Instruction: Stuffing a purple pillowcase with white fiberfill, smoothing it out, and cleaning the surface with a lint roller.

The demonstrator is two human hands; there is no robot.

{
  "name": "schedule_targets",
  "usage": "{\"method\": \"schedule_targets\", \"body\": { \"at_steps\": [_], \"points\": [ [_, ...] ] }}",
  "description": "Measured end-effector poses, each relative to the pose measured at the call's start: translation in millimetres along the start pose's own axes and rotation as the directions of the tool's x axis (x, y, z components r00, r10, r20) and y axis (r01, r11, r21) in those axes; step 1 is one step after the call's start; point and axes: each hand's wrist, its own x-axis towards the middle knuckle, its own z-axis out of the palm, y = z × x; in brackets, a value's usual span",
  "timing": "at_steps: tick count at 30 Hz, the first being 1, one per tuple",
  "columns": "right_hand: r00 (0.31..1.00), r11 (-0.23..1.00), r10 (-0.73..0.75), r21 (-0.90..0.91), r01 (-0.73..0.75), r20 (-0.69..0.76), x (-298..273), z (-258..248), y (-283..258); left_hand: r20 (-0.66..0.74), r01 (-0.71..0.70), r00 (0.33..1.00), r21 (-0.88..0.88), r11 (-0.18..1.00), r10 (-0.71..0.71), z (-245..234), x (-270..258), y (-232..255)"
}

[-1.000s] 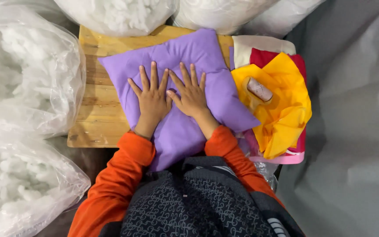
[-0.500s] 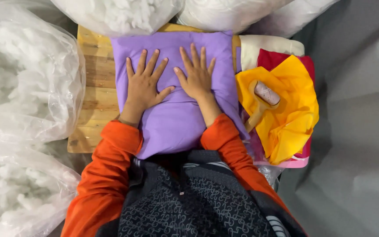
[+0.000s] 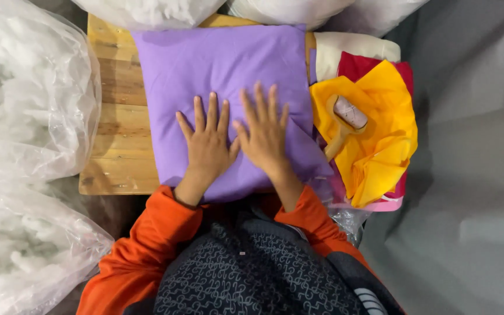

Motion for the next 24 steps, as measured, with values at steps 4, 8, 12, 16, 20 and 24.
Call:
{"method": "schedule_targets", "body": {
  "at_steps": [4, 8, 12, 16, 20, 24],
  "points": [
    [0.951, 0.998, -0.017, 0.063, -0.003, 0.309, -19, -7, -2, 0.042, -0.034, 0.998, -0.061, 0.998, 0.037, 7, -17, -1],
    [0.979, 0.993, 0.003, 0.116, -0.027, 0.205, -31, -69, -18, -0.012, -0.001, 1.0, -0.12, 0.993, 0.0, -24, -23, 21],
    [0.972, 0.952, -0.198, 0.21, 0.222, -0.128, -55, -14, 2, -0.138, -0.111, 0.986, -0.104, 0.988, 0.096, 6, -35, 11],
    [0.974, 0.978, -0.202, 0.075, 0.195, 0.105, -67, 6, 22, -0.062, -0.11, 0.992, -0.051, 0.993, 0.107, 23, -31, 5],
    [0.985, 1.0, 0.024, 0.01, -0.026, 0.17, -66, -60, 17, -0.079, 0.024, 0.996, -0.12, 0.992, -0.033, -36, -32, 20],
    [0.952, 0.979, -0.035, 0.183, 0.094, -0.305, -56, -50, 17, -0.249, -0.003, 0.968, -0.115, 0.993, -0.026, -44, -20, 13]
  ]
}}
